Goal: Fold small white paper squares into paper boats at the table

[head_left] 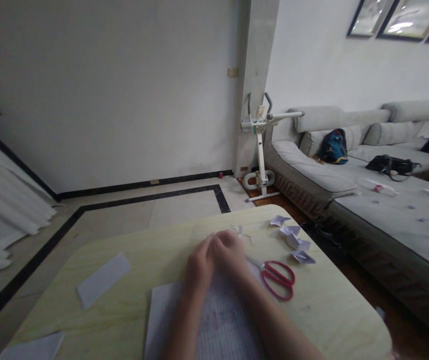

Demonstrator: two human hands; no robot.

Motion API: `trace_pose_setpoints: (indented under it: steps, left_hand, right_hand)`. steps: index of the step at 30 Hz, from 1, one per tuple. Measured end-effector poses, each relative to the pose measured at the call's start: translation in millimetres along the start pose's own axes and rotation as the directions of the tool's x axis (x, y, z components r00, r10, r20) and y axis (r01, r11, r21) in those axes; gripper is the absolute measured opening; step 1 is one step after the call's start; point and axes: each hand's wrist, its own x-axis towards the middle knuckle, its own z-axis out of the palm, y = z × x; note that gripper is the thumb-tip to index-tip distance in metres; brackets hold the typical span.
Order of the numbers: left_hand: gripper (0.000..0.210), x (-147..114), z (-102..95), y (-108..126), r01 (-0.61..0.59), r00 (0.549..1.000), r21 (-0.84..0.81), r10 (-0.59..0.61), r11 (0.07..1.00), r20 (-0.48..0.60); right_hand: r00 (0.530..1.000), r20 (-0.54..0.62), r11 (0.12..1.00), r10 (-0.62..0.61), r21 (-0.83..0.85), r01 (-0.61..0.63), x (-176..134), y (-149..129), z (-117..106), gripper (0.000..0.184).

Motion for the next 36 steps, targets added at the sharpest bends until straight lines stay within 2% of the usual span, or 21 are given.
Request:
trace_pose_setpoints:
  steps: [4, 7, 14, 20, 24, 27, 30, 33, 36]
  left_hand:
    - [0.032, 1.8, 0.6, -2.2, -0.112, 0.993, 0.069, 0.114, 0.991, -0.022]
    - [0.03, 2.4, 0.8, -2.9, -0.149, 0.987, 0.132, 0.156, 0.98, -0.048]
    - [0.034, 1.5, 1.0, -2.7, -0.158, 0.986, 0.17, 0.164, 0.973, -0.022]
    - [0.034, 1.5, 1.1, -2.6, -0.15, 0.988, 0.208, 0.155, 0.967, -0.009]
    - [0.032, 1.2, 3.2, -2.5, -0.161, 0.986, 0.203, 0.166, 0.966, -0.006]
    - [0.028, 1.0, 3.7, -2.3, -0.085, 0.995, 0.153, 0.093, 0.985, -0.044]
    - [0.027, 1.8, 0.9, -0.6, 0.088, 0.993, 0.056, -0.083, 0.995, -0.089]
    - [0.028, 4.0, -3.8, 4.3, 0.183, 0.98, -0.117, -0.191, 0.976, -0.063]
    - [0.028, 6.1, -6.7, 10.3, 0.211, 0.974, -0.275, -0.225, 0.938, -0.019]
  right_hand:
    - [1.0, 0.006, 1.0, -0.018, -0.02, 0.018, 2.0, -1.5, -1.2, 0.012]
    - [0.999, 0.002, 0.999, -0.034, -0.035, 0.034, 2.5, -2.3, -2.1, 0.011]
    - [0.998, -0.001, 0.997, -0.06, -0.057, 0.06, 1.6, -0.4, -3.9, 0.011]
    - [0.999, -0.017, 0.999, -0.044, -0.022, 0.043, 3.2, 1.2, -5.2, 0.01]
    - [0.998, -0.069, 0.999, 0.002, -0.033, -0.004, 1.4, -0.1, -4.6, 0.01]
    - [0.997, -0.081, 1.0, 0.001, -0.008, -0.002, 1.1, 0.8, -3.7, 0.01]
    - [0.998, -0.054, 0.998, -0.03, 0.054, 0.033, 3.4, 4.2, -3.4, 0.011]
    - [1.0, 0.016, 0.994, -0.023, 0.105, 0.021, 6.5, 6.5, -3.9, 0.022]
    - [0.995, 0.091, 0.983, 0.028, 0.176, -0.044, 8.1, 4.9, -5.4, 0.018]
